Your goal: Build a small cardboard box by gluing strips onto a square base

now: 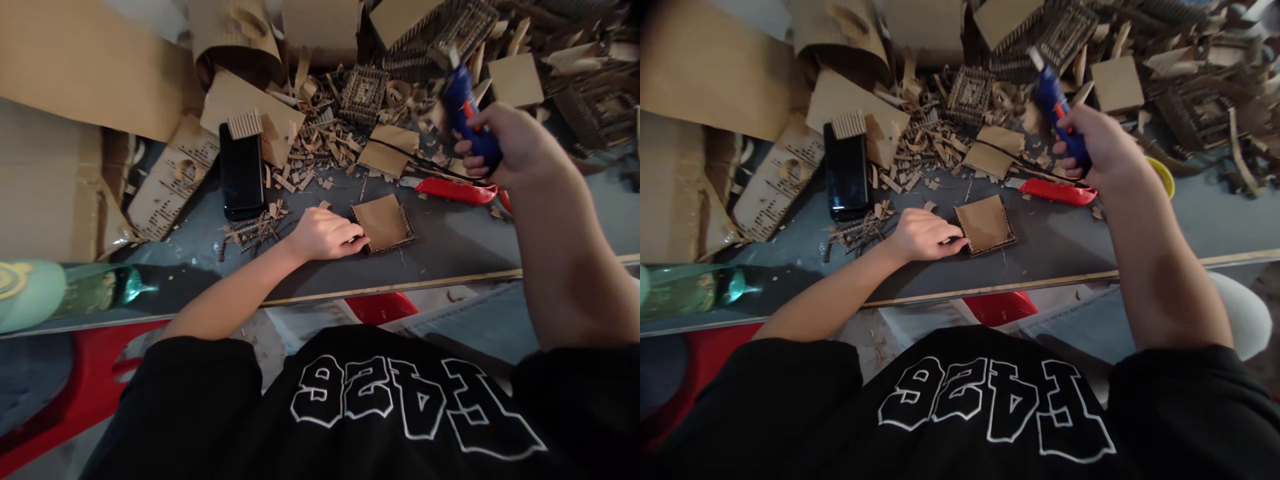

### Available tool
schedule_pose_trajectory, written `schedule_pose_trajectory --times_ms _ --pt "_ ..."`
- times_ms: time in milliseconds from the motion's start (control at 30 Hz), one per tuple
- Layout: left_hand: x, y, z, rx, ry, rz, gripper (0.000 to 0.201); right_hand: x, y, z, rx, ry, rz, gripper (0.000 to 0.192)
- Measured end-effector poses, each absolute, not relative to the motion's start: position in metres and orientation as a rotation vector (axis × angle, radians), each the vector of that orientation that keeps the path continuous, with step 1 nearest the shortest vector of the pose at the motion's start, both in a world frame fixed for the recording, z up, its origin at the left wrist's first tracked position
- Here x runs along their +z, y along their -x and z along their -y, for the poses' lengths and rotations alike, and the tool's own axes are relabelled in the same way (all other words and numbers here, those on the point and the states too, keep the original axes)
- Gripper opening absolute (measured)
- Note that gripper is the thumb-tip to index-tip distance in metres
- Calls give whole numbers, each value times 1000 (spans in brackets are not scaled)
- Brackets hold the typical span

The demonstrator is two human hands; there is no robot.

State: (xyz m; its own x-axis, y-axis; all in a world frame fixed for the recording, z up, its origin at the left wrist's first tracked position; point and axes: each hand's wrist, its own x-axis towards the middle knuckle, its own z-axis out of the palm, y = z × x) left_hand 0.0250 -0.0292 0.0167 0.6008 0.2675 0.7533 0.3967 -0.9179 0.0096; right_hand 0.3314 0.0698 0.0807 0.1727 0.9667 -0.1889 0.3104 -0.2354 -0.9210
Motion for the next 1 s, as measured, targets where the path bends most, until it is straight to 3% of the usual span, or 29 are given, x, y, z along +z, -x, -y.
schedule_pose_trajectory --times_ms 67,233,367,400,533,700,800,1000 --pt "13 -24 28 -1149 2638 533 34 92 -323 -66 1211 1660 1085 26" --pt "15 -21 26 -1144 2658 512 37 116 -305 -53 1152 1558 950 25" --pt "15 -22 28 -1141 2652 501 38 132 -305 -48 1400 1380 917 53" --pt "14 -23 28 -1173 2636 519 38 132 -306 -48 1386 1347 912 53" --pt "19 -32 31 -1525 2576 785 36 120 -301 -43 1226 1300 971 17" --pt "33 -63 20 -1976 2487 1418 42 101 -277 -22 1332 1149 989 42" --pt "37 -85 -1 -1888 2448 1647 59 101 -269 -11 1378 1074 1028 45" --pt "49 -117 -19 -1675 2421 1738 53 103 -269 -2 1352 1163 1143 36"
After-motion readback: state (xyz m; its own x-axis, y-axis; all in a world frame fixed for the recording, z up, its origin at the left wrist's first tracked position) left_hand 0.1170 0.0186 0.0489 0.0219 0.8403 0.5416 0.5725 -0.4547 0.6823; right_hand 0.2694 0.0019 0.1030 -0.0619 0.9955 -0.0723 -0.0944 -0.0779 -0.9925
